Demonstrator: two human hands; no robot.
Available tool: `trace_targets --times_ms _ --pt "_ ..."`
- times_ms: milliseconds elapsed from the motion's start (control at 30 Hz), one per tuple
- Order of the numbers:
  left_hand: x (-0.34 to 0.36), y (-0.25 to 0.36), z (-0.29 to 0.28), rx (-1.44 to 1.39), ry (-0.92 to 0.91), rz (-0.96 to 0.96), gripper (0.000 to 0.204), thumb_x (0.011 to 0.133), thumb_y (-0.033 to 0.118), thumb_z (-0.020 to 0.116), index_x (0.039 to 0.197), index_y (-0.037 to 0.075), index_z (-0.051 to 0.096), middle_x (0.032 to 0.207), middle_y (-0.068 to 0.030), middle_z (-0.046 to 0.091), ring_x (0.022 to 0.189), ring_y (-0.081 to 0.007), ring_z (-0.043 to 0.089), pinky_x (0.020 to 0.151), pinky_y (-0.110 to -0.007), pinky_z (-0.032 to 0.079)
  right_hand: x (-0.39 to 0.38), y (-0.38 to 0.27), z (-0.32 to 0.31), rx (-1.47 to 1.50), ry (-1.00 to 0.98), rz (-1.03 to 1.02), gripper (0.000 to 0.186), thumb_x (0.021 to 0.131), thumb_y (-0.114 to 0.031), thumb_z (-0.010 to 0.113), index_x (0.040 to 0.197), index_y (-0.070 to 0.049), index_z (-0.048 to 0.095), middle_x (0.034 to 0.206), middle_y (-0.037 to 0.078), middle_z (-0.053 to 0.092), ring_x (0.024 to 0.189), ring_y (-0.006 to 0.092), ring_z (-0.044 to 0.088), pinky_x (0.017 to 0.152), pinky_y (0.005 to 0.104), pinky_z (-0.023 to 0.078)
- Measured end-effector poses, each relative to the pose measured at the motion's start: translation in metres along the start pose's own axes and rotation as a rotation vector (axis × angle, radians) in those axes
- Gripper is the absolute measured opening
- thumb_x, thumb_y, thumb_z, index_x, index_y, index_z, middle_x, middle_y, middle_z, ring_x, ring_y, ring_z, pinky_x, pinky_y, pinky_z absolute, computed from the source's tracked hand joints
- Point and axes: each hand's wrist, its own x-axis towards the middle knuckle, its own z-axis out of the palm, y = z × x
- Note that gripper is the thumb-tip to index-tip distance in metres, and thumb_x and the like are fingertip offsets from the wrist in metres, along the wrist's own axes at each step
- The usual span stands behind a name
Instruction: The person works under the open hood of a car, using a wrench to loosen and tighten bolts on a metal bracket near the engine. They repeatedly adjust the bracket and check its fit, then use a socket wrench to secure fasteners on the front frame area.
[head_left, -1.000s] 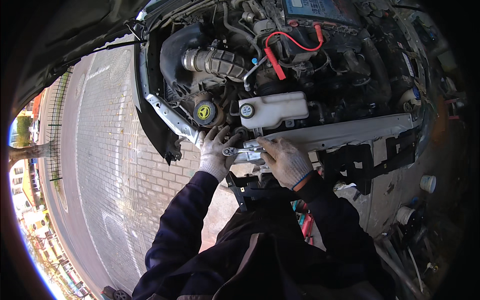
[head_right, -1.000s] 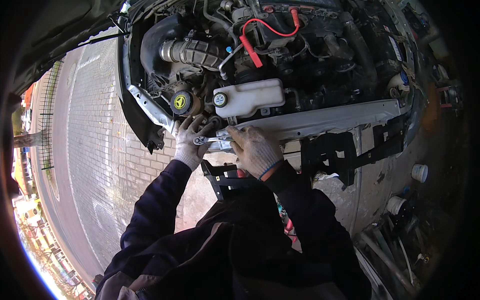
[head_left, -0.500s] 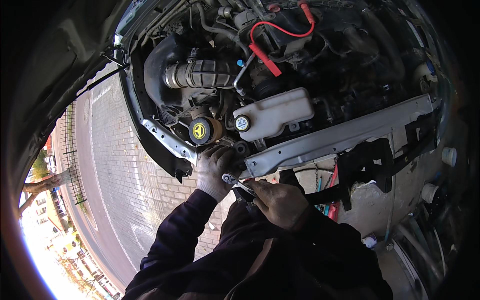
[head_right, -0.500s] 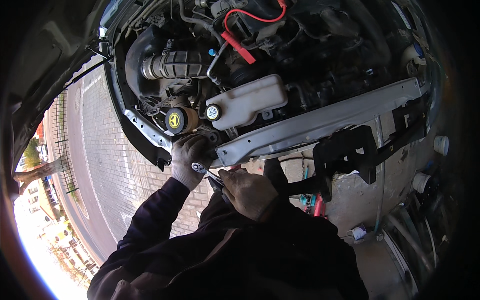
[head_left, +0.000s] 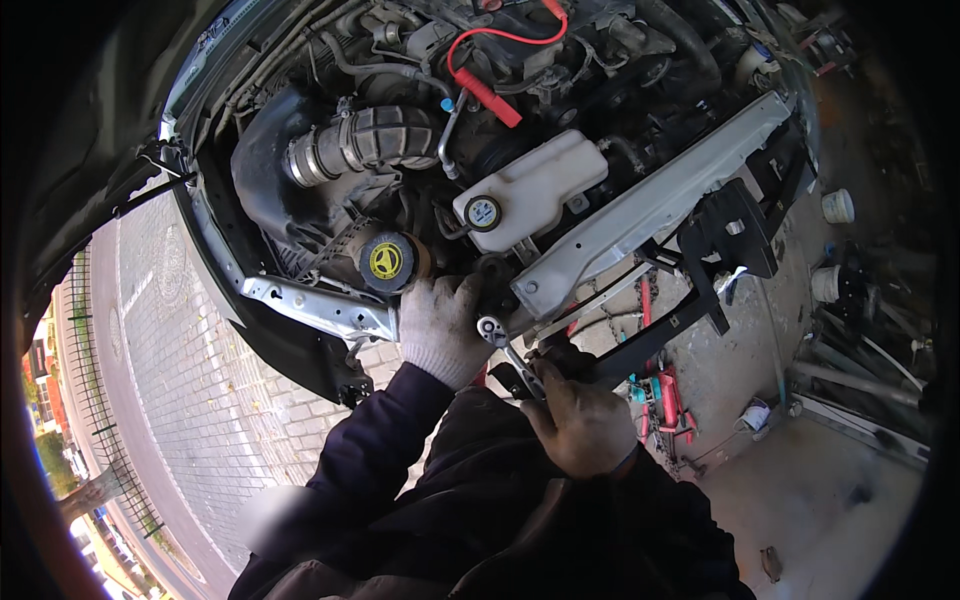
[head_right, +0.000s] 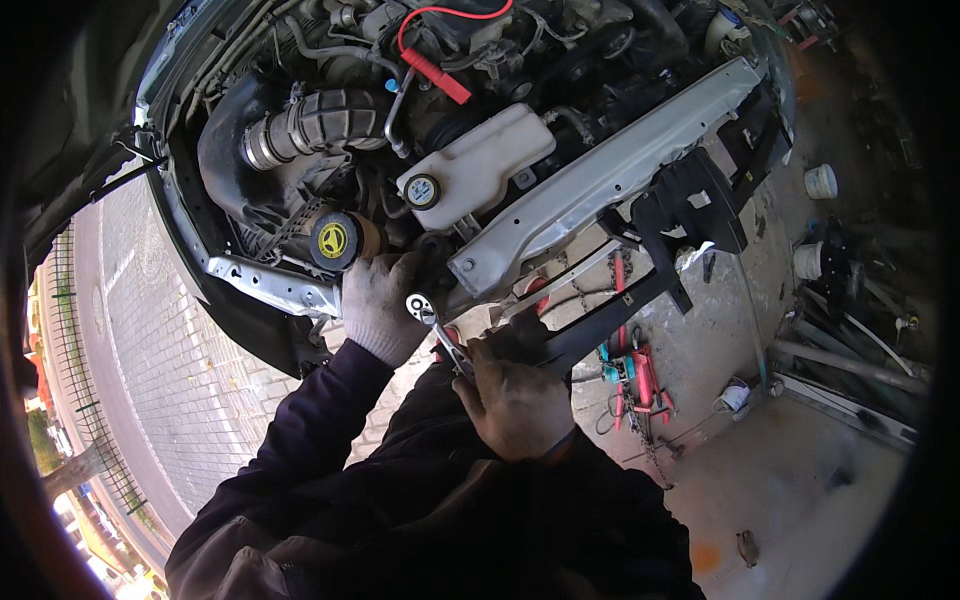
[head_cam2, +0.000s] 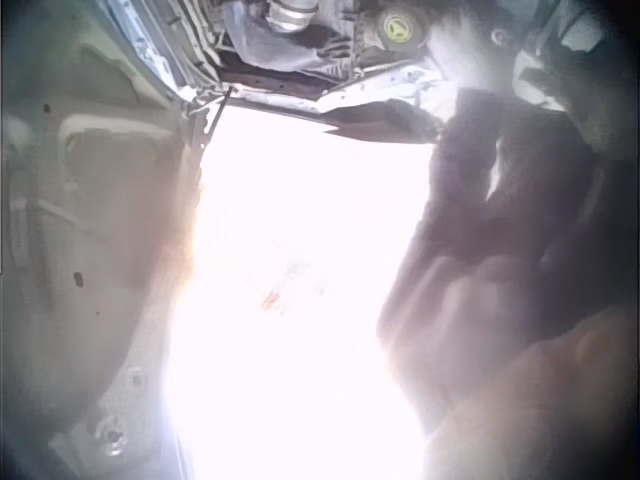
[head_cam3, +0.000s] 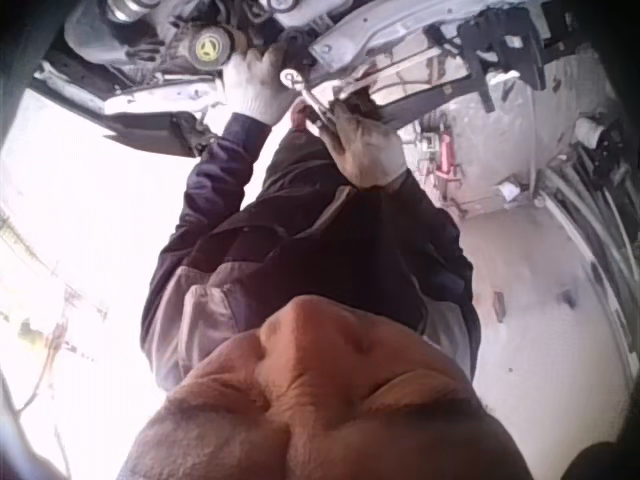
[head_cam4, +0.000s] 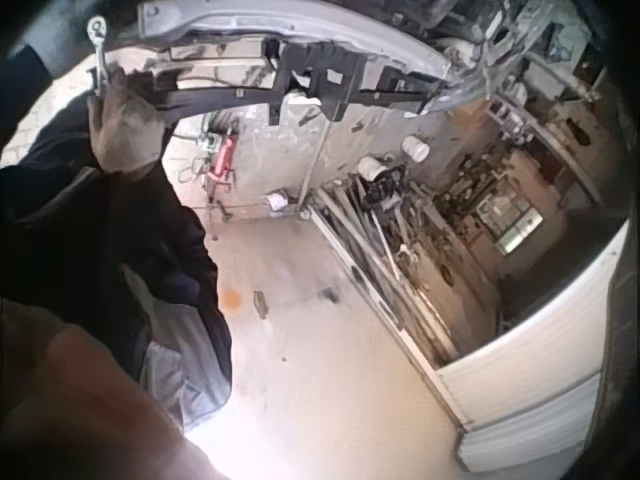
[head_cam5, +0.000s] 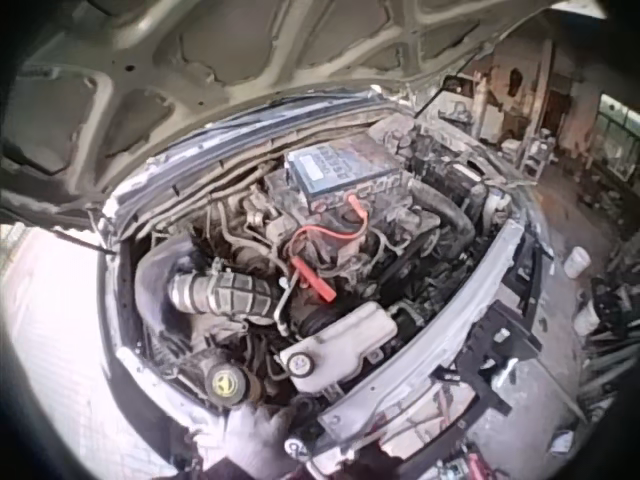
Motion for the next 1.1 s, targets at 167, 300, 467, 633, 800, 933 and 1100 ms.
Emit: trace_targets --times_ms 167,300,467,633,800,933,1100 --pt "0.005 -0.008 -0.011 -0.009 -0.023 0.106 0.083 0.08 0.048 0.09 0.146 0.005 0.064 0.102 -0.0209 0.074 0.098 -0.0409 0.071 0.088 -0.053 0.056 -0.012 -0.023 0.015 -0.144 0.051 0.018 0.056 0.101 -0.028 0.079 0.145 0.002 0.063 0.087 0.017 0.075 0.076 0.0349 0.077 0.069 0.0449 0.062" --pt "0.011 -0.008 -0.008 0.087 -0.077 0.148 0.087 0.083 0.046 0.083 0.154 0.001 0.06 0.109 -0.0197 0.075 0.104 -0.0388 0.071 0.092 -0.051 0.057 0.021 0.027 -0.016 -0.356 0.22 0.071 0.039 0.1 -0.02 0.073 0.138 -0.012 0.073 0.091 0.018 0.075 0.085 0.0383 0.076 0.074 0.0523 0.062" --pt "0.011 -0.006 -0.006 0.143 -0.083 0.207 0.084 0.087 0.043 0.079 0.158 0.003 0.059 0.112 -0.0204 0.074 0.107 -0.0389 0.069 0.093 -0.052 0.056 0.025 0.01 0.008 -0.334 0.393 0.127 0.024 0.1 -0.025 0.074 0.116 -0.007 0.072 0.096 0.018 0.076 0.09 0.0392 0.076 0.08 0.0533 0.061" --pt "0.013 -0.01 -0.003 0.176 -0.096 0.329 0.081 0.089 0.037 0.075 0.162 0.006 0.057 0.11 -0.0211 0.072 0.107 -0.0406 0.067 0.094 -0.053 0.054 -0.017 -0.076 0.078 0.077 0.049 0.243 0.073 0.108 -0.037 0.069 0.157 0.01 0.045 0.082 0.021 0.078 0.073 0.04 0.079 0.065 0.0525 0.062" --pt "0.014 -0.01 0.0 0.245 -0.107 0.312 0.077 0.093 0.039 0.074 0.162 0.011 0.059 0.109 -0.0238 0.075 0.1 -0.0431 0.07 0.092 -0.053 0.056 -0.013 -0.064 0.082 -0.003 0.187 0.203 0.064 0.106 -0.027 0.066 0.153 0.012 0.051 0.083 0.017 0.075 0.072 0.0365 0.077 0.065 0.0479 0.061" --pt "0.014 -0.01 0.007 0.153 0.009 0.318 0.072 0.099 0.048 0.072 0.161 0.013 0.063 0.105 -0.0211 0.075 0.099 -0.0434 0.069 0.09 -0.055 0.054 -0.005 -0.016 0.044 -0.161 0.426 0.131 0.035 0.1 -0.018 0.065 0.131 -0.001 0.07 0.092 0.018 0.076 0.086 0.0376 0.078 0.071 0.0504 0.062" --pt "0.017 -0.016 0.016 0.307 0.006 0.366 0.063 0.104 0.039 0.067 0.164 0.019 0.062 0.103 -0.0182 0.073 0.097 -0.0404 0.069 0.086 -0.055 0.055 0.002 -0.023 0.048 -0.151 0.407 0.199 0.042 0.1 -0.017 0.063 0.135 0.007 0.066 0.089 0.021 0.075 0.08 0.0381 0.078 0.064 0.0511 0.06"
